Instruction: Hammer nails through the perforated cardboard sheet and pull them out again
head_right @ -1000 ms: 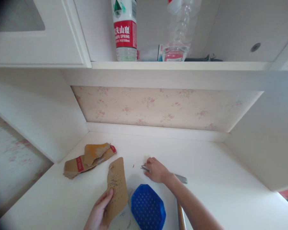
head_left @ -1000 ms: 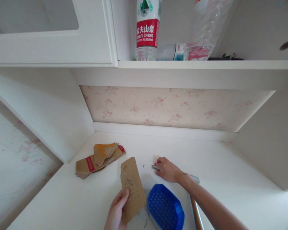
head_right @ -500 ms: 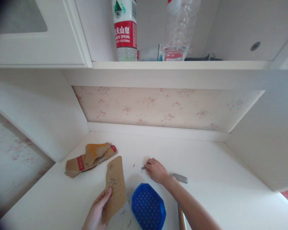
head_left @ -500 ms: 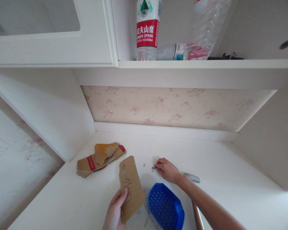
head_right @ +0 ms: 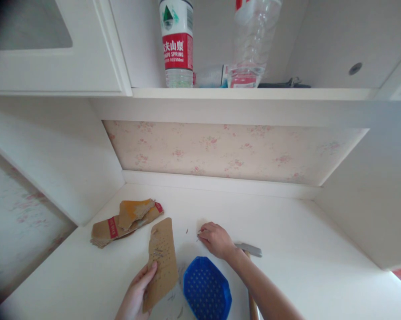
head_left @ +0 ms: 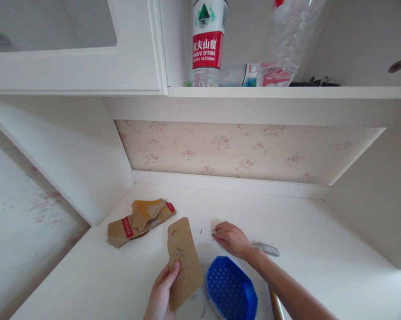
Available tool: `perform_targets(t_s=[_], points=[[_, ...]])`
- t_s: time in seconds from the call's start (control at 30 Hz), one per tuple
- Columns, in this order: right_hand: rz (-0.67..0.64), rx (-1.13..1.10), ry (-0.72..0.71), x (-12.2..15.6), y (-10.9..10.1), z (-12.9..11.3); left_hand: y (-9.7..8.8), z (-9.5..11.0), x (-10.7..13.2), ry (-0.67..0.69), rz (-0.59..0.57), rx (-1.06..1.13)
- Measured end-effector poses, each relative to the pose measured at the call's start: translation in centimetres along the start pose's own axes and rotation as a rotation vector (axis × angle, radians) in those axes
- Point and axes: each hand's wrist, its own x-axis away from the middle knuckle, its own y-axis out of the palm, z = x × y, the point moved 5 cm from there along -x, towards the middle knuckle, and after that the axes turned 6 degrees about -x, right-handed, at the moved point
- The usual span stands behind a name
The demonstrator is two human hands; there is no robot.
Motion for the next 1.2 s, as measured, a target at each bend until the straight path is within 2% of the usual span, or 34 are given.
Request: perform_targets(t_s=[0.13, 0.5, 0.93, 1.1, 1.2], points=[[0.033, -0.021, 0.030, -0.3, 0.0, 0.3, 0.0, 0.1, -0.1, 0.007, -0.036, 0.021], [0.042, -0.065, 0.059, -0.8, 0.2, 0.5, -0.7, 0.2, -0.1, -0.001, 0.016, 0.041], [0.057, -0.074, 0.055, -0.7, -0.4, 0.3, 0.4, 0.2, -0.1, 0.000, -0.019, 0.027], [0.175, -0.137, 0.065, -0.8, -1.9, -0.8, 0.9, 0.4, 0.1, 0.023, -0.052, 0.010], [0.296, -0.222, 0.060, -0.7, -4.4, -3.6, 1.4, 0.7, 0.3, 0.052, -0.062, -0.020]])
